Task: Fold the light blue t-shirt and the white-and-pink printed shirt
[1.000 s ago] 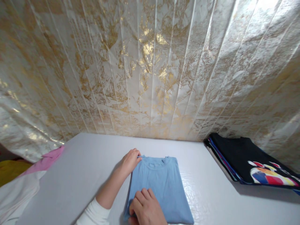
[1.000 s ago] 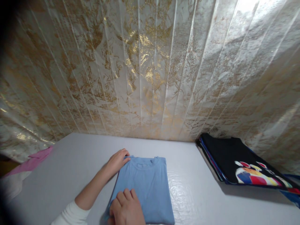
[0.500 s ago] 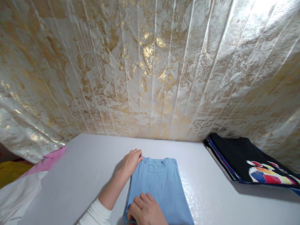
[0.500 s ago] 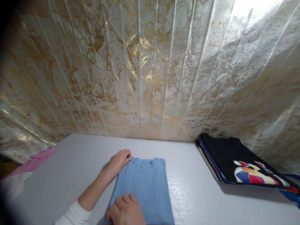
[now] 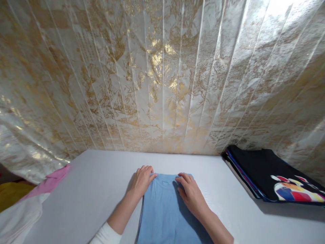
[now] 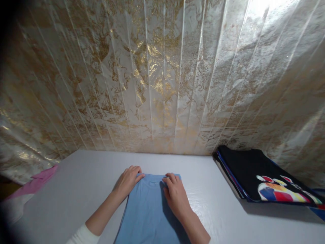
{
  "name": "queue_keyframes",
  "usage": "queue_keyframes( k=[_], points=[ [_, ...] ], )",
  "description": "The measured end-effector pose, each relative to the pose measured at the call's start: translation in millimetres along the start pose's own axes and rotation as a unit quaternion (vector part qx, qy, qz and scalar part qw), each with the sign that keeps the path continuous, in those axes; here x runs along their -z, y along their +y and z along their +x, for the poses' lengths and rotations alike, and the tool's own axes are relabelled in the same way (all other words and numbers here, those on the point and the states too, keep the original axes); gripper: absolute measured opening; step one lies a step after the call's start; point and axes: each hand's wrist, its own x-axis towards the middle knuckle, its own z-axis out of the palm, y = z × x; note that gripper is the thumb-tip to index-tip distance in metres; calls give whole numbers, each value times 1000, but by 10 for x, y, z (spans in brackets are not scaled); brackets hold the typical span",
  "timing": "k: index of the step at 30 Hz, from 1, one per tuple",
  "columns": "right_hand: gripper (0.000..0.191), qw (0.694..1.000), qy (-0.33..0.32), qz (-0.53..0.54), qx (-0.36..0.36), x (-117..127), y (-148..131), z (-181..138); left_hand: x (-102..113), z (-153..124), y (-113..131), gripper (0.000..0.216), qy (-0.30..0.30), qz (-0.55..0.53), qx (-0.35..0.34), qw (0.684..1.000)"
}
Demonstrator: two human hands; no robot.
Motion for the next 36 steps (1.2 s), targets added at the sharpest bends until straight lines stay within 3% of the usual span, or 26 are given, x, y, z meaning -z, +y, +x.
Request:
queue_keyframes(
  k=[3,8,11,15,21,27,36],
  points=[
    [37,1000,20,5,-3,99,87,-1,16,14,13,12,22,-1,-6,1000],
    [23,988,-39,-19,-149,421,279,-62,125,-139,290,33,34,-17,-47,998],
    [17,972,-108,-8,-208,564,222,-281,144,-310,566,39,-26,-46,-142,989],
    [14,968,-151,23,-200,630,-36,-766,110,-421,799,50,-129,-80,-223,963],
    [22,961,-130,95,-223,602,-209,-1217,3,-250,770,53,-145,-85,-280,945],
    [23,950,-142,162,-225,614,-143,-1183,-90,-204,727,52,-127,-97,-309,938],
    [24,941,-142,178,-251,614,-157,-1198,-109,-227,726,51,-102,-88,-328,935]
  ],
)
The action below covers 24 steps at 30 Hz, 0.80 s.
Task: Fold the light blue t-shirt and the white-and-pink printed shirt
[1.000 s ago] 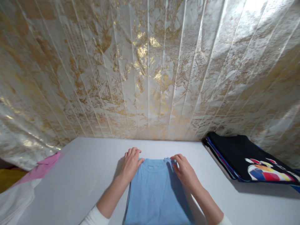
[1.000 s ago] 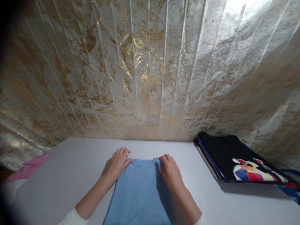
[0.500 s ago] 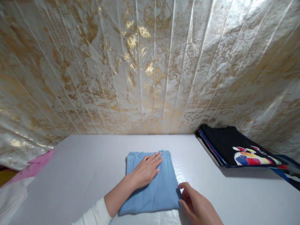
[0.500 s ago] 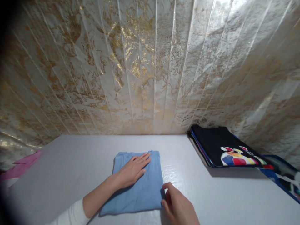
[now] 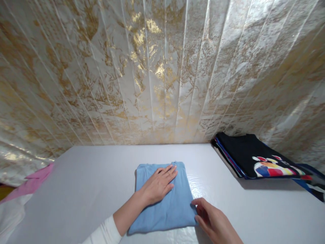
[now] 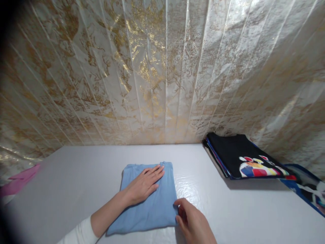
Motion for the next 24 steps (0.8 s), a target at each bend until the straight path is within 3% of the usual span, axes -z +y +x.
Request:
queue_keyframes(
  k=[4,14,19,24],
  points=[
    [27,997,-8,79,9,51,-52,4,8,-3,-4,51,-2,-6,-3,1000],
    [37,947,-86,291,-105,-69,-185,32,43,-5,25,51,-14,-22,5,1000],
    [27,938,-140,306,-86,7,-133,66,69,4,18,47,-27,-23,2,999],
    [26,965,-124,229,-40,140,-175,49,18,12,8,54,-34,-7,15,999]
  ],
)
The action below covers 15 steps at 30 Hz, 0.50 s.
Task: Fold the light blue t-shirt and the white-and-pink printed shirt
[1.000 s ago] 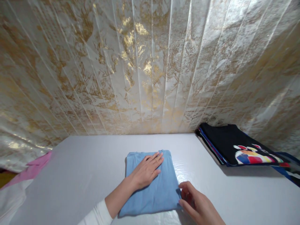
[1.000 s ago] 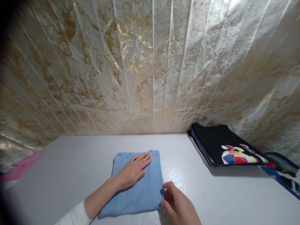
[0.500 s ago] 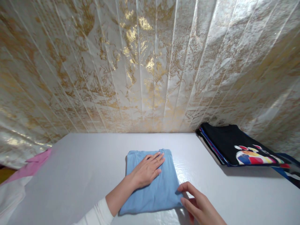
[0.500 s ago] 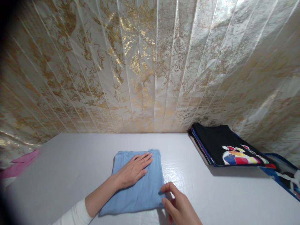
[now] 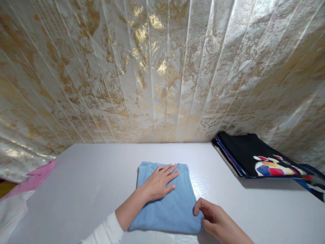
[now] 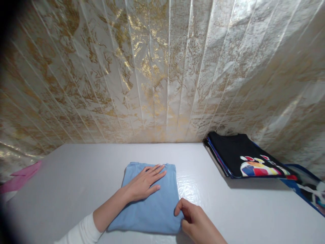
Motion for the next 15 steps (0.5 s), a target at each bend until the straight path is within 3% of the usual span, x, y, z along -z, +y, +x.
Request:
queue_keyframes(
  k=[5,9,12,15],
  points=[
    [15,990,-15,-140,-12,119,-202,-160,-7,-6,64,57,1,19,25,999],
    [20,986,-6,-168,-1,370,-271,-140,24,-95,256,54,-6,15,24,1000],
    [22,979,49,-195,31,581,-217,152,-54,-194,452,55,-3,-11,-23,1000],
    [24,952,143,-256,82,679,-122,641,-206,-261,587,58,7,-26,-52,998]
  ],
)
